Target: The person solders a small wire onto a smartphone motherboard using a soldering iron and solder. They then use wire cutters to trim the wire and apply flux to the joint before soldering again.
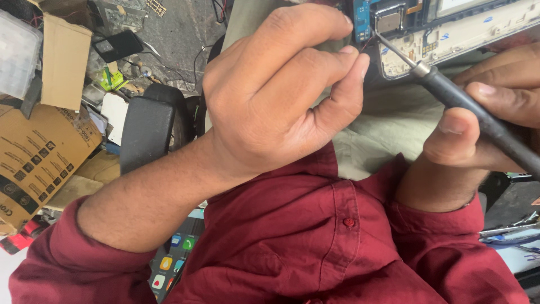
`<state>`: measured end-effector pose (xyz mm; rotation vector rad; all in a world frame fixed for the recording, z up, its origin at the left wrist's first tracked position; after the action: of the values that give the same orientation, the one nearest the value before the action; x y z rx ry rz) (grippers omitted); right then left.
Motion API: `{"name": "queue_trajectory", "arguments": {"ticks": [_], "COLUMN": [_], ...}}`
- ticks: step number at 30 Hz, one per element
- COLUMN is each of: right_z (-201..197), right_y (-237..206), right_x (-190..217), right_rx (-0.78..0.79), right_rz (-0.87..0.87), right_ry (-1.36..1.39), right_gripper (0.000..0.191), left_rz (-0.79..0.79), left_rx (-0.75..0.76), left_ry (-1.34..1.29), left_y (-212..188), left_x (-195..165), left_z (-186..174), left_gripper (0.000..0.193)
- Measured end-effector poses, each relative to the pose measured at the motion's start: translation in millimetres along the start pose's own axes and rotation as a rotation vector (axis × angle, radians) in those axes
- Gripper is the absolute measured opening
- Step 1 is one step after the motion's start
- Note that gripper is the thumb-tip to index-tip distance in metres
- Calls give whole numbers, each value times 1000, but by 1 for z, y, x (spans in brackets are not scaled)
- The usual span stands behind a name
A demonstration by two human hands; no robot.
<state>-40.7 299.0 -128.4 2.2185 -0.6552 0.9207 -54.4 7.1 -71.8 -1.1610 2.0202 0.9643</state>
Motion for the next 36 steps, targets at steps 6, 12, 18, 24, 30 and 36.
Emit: {"name": "queue_trajectory", "arguments": {"ticks": [6, 12, 18, 24, 30, 36], "right_z": [-1, -4, 1, 3, 0, 1], "right_y": [-8, -3, 2, -9, -9, -10], "right_x": [0, 2, 3, -1, -3, 0], "right_rx": [121, 160, 83, 34, 80, 77], "right_rz": [35, 55, 81, 63, 57, 66], "right_ry": [18, 14, 17, -1, 7, -5], "right_gripper": [66, 70, 59, 53, 57, 55], "left_rz": [5, 1, -1, 3, 7, 9], "left_rx": [-5, -2, 2, 2, 2, 8], "left_ry": [-3, -6, -8, -5, -5, -2], "left_y": [0, 1, 1, 1, 1, 1], "left_x": [0, -1, -1, 0, 0, -1], "left_z": [-1, -1, -1, -1, -1, -2], "left_gripper": [16, 16, 16, 16, 16, 17]}}
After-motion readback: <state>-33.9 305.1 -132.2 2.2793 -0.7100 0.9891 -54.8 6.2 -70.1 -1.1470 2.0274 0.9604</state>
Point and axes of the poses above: each hand's wrist, its own y-axis towards the middle knuckle, its own z-axis out of the palm, x = y × z, the point moved 5 cm from there along y, towards the middle knuckle, and after that the axes turned 10 degrees about x, right-handed, at the moved point
